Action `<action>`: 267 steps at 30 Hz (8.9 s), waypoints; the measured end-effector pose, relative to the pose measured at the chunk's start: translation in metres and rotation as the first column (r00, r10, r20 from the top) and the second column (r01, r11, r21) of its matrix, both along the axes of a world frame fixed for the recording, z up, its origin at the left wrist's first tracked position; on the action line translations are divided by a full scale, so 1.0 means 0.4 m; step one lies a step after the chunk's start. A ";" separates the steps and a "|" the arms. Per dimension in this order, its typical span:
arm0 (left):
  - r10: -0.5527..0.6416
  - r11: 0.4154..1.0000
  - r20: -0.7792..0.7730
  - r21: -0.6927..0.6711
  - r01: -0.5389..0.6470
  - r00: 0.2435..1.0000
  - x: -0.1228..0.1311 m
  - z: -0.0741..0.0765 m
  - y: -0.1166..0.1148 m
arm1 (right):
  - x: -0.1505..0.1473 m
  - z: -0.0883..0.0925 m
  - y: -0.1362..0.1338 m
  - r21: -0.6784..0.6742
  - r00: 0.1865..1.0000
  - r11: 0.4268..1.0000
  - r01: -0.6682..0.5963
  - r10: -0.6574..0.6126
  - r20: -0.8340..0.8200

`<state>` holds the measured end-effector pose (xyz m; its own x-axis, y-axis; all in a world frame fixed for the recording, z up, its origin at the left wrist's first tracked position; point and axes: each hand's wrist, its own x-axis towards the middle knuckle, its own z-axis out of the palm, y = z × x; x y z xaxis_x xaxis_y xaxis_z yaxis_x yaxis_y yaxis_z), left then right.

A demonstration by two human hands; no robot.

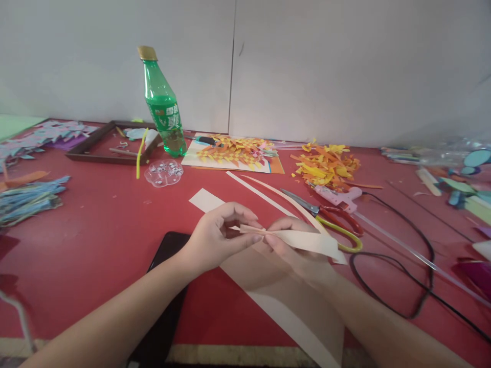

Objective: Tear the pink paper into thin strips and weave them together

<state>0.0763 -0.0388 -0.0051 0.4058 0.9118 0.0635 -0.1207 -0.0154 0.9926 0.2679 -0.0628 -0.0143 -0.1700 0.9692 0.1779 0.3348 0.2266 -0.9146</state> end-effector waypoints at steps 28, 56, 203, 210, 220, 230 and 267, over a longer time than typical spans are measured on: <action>0.092 0.977 -0.055 -0.185 -0.101 0.994 -0.002 0.008 0.007 | -0.014 -0.011 0.012 -0.073 0.955 0.997 -0.012 -0.010 -0.297; 0.051 0.986 -0.004 -0.157 -0.051 0.999 -0.001 0.005 0.003 | -0.014 -0.011 0.020 -0.055 0.960 0.998 0.037 -0.051 -0.275; -0.137 0.977 -0.453 0.082 0.194 0.881 -0.006 0.015 0.001 | -0.011 -0.007 0.029 -0.198 0.947 0.972 -0.129 0.061 -0.316; -0.028 0.978 -0.476 0.168 0.122 0.879 -0.004 0.018 -0.002 | -0.006 -0.018 0.030 -0.197 0.919 0.968 -0.155 0.068 -0.389; -0.059 0.986 -0.468 0.108 0.124 0.882 -0.002 0.012 0.002 | 0.001 -0.023 0.034 -0.202 0.916 0.970 -0.138 0.048 -0.398; -0.148 0.980 -0.482 0.047 0.194 0.864 -0.008 0.025 -0.003 | -0.005 -0.013 0.019 -0.230 0.943 0.960 -0.159 0.079 -0.322; -0.163 0.974 -0.428 0.076 0.215 0.889 0.000 0.009 -0.005 | 0.001 -0.032 0.035 -0.298 0.889 0.938 -0.178 0.024 -0.457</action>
<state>0.0763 -0.0409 -0.0014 0.5823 0.8116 -0.0468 0.2903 -0.1538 0.9445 0.2684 -0.0489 -0.0270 -0.2491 0.9665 -0.0619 -0.1281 -0.0962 -0.9871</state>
